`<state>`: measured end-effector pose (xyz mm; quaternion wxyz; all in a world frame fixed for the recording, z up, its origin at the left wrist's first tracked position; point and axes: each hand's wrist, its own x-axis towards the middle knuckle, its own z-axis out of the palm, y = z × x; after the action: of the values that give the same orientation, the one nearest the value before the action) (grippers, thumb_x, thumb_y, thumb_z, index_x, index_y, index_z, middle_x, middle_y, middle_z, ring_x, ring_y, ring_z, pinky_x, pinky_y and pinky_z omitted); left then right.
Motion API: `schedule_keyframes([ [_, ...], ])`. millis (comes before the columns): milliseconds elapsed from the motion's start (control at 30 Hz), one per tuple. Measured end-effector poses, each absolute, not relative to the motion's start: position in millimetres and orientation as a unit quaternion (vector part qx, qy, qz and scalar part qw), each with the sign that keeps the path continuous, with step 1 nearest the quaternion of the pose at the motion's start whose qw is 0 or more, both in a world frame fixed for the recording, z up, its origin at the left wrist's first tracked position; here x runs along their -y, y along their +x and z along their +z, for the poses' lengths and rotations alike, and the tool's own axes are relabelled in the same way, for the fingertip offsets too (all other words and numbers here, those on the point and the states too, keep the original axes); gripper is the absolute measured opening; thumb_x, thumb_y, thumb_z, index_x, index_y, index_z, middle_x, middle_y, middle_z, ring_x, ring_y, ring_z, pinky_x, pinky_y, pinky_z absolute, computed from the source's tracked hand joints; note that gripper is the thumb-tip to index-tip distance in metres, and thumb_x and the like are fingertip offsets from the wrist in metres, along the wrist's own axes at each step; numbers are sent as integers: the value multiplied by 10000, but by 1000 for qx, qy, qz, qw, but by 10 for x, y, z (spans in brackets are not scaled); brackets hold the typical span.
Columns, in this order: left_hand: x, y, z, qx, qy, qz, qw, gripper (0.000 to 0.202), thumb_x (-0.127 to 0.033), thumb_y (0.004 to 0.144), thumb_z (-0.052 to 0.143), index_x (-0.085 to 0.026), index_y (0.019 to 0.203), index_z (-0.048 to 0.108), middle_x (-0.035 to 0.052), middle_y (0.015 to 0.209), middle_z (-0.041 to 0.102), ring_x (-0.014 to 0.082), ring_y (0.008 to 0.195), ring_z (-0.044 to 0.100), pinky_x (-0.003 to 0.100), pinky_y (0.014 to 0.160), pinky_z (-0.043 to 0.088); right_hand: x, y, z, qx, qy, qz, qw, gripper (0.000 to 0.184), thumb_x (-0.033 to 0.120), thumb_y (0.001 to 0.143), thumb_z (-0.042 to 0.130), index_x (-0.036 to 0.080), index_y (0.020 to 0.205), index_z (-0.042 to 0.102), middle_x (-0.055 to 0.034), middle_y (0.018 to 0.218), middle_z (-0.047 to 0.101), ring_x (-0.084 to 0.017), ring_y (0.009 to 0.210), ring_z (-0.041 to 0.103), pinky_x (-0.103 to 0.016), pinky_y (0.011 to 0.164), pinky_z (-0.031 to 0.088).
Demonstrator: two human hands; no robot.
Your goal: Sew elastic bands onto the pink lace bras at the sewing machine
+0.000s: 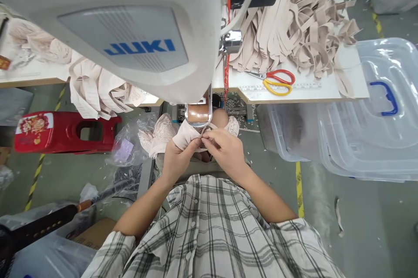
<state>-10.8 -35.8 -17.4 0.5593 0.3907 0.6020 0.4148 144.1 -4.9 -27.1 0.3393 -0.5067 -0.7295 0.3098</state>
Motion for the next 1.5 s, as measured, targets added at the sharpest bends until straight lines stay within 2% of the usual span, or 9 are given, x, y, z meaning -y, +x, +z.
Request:
schedule_keyframes([
  [267,327,-153,-114,-608,444,380,539,294,-423,885,639,-141,823,695,34,659,698,179,597,656,281,567,558,20,1486,-291,731,-492,330,339,163,306,923,576,243,821,686,-21,826,736,-162,701,642,-284,644,475],
  [500,280,-220,-106,-584,543,370,476,237,-348,825,662,-146,702,669,21,620,661,162,610,620,263,593,512,-138,1577,-181,774,-429,366,289,100,191,750,575,218,653,567,30,613,550,-107,565,470,-250,545,317],
  [733,229,-189,-127,-560,501,384,536,260,-386,808,685,-151,702,652,34,668,664,167,657,625,291,649,556,-140,1594,-129,745,-425,437,271,90,213,754,531,212,665,547,28,627,512,-108,574,443,-247,571,333],
  [933,191,-160,-122,-552,481,352,584,296,-438,821,685,-144,813,654,49,768,668,165,723,626,261,635,554,-104,1589,-187,722,-463,443,262,144,241,758,552,209,619,531,25,598,510,-120,589,474,-258,573,340],
  [1033,204,-168,-134,-567,488,345,566,277,-424,841,665,-150,811,636,34,735,646,156,688,609,259,623,543,-106,1619,-206,696,-474,475,255,128,274,772,573,204,670,605,11,655,611,-131,633,540,-264,612,384],
  [1133,180,-210,-137,-583,508,345,532,253,-400,854,643,-166,771,598,4,669,600,135,629,566,241,600,507,-126,1704,-203,650,-484,533,244,165,320,802,577,202,830,690,-18,801,718,-155,711,618,-280,664,436],
  [1233,134,-254,-130,-587,542,333,501,256,-379,871,609,-181,718,552,-12,641,556,126,624,534,225,599,473,-149,1794,-175,629,-496,547,244,189,317,847,543,206,921,677,-21,867,732,-154,726,641,-284,668,443],
  [1367,128,-246,-112,-577,556,313,510,233,-386,875,590,-185,758,573,-4,668,567,143,652,571,222,587,469,-165,1826,-130,642,-493,532,248,151,249,825,545,228,974,545,20,815,679,-132,697,604,-265,659,415],
  [1500,152,-208,-60,-552,570,300,529,214,-376,884,577,-178,807,604,12,723,609,154,697,600,235,618,505,-164,1798,-112,666,-489,518,221,140,241,808,544,246,907,446,92,633,463,-94,539,392,-237,566,301],
])
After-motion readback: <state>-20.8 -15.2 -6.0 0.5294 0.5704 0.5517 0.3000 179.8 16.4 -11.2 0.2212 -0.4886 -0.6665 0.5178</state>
